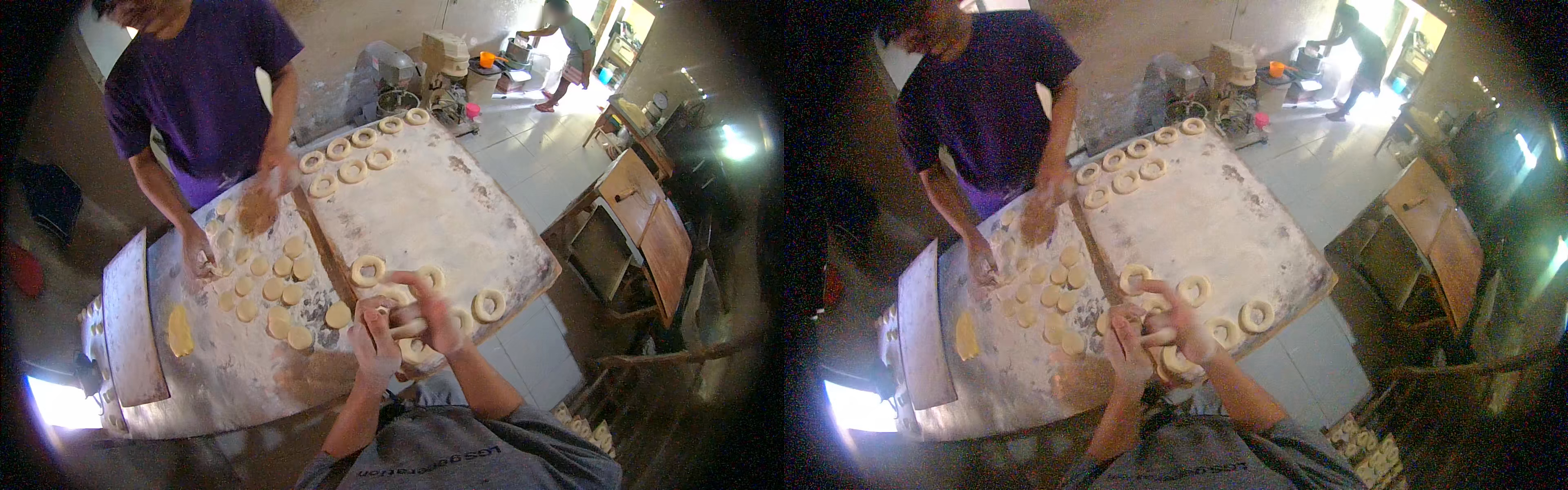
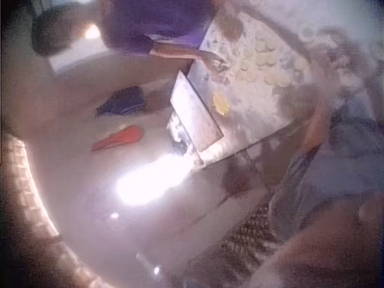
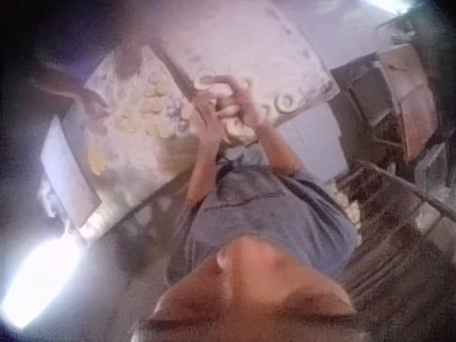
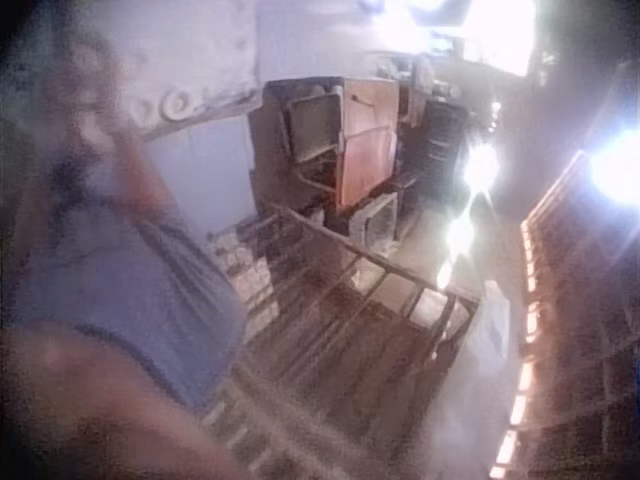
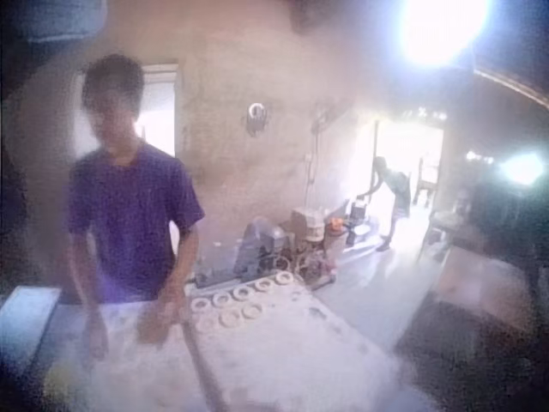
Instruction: The person shapes small dough pieces into ring shapes by hand and places them on a wooden board. Another person works alongside, also shaping dough. The shaped dough rings are arranged in rows on the board and later placed on a multi-tiered rack.
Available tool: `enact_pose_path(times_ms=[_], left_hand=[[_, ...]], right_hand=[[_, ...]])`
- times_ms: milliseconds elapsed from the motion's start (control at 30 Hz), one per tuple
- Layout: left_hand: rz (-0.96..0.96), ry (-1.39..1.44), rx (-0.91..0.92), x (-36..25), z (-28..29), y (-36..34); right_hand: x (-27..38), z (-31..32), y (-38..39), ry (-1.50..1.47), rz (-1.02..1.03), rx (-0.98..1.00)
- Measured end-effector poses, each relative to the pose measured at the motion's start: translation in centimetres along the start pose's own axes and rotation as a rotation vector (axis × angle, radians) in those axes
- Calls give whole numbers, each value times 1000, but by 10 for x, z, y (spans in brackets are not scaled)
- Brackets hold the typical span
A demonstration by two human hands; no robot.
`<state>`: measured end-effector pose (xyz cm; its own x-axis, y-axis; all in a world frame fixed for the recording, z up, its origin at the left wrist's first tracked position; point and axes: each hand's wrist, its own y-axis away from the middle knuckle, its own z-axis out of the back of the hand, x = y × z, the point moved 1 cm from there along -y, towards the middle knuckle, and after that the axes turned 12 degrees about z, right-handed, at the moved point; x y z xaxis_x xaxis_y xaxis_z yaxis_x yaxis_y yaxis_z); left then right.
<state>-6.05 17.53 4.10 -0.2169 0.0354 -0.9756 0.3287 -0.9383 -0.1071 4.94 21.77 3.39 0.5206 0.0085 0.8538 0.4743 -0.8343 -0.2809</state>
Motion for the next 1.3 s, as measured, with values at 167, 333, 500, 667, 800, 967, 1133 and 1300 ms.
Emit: enact_pose_path(times_ms=[167,333,500,667,800,967,1133,1300], left_hand=[[24,-149,94,-4,-53,-16],[16,-84,178,3,-96,-18],[39,-291,246,-19,-111,-30],[102,-371,381,-24,-137,-48],[149,-523,320,13,-164,-88],[63,-1045,294,23,-164,-97],[49,-1065,470,9,-144,-82],[-14,-878,248,9,-105,-69]], right_hand=[[35,38,14,-61,68,-265],[53,68,11,679,158,-75],[47,122,24,-269,296,-139],[37,162,20,408,6,-219],[51,170,-5,943,-384,-476],[50,190,-1,1454,-551,-271],[31,165,2,1821,-477,-238],[34,141,-4,1603,-498,-231]])
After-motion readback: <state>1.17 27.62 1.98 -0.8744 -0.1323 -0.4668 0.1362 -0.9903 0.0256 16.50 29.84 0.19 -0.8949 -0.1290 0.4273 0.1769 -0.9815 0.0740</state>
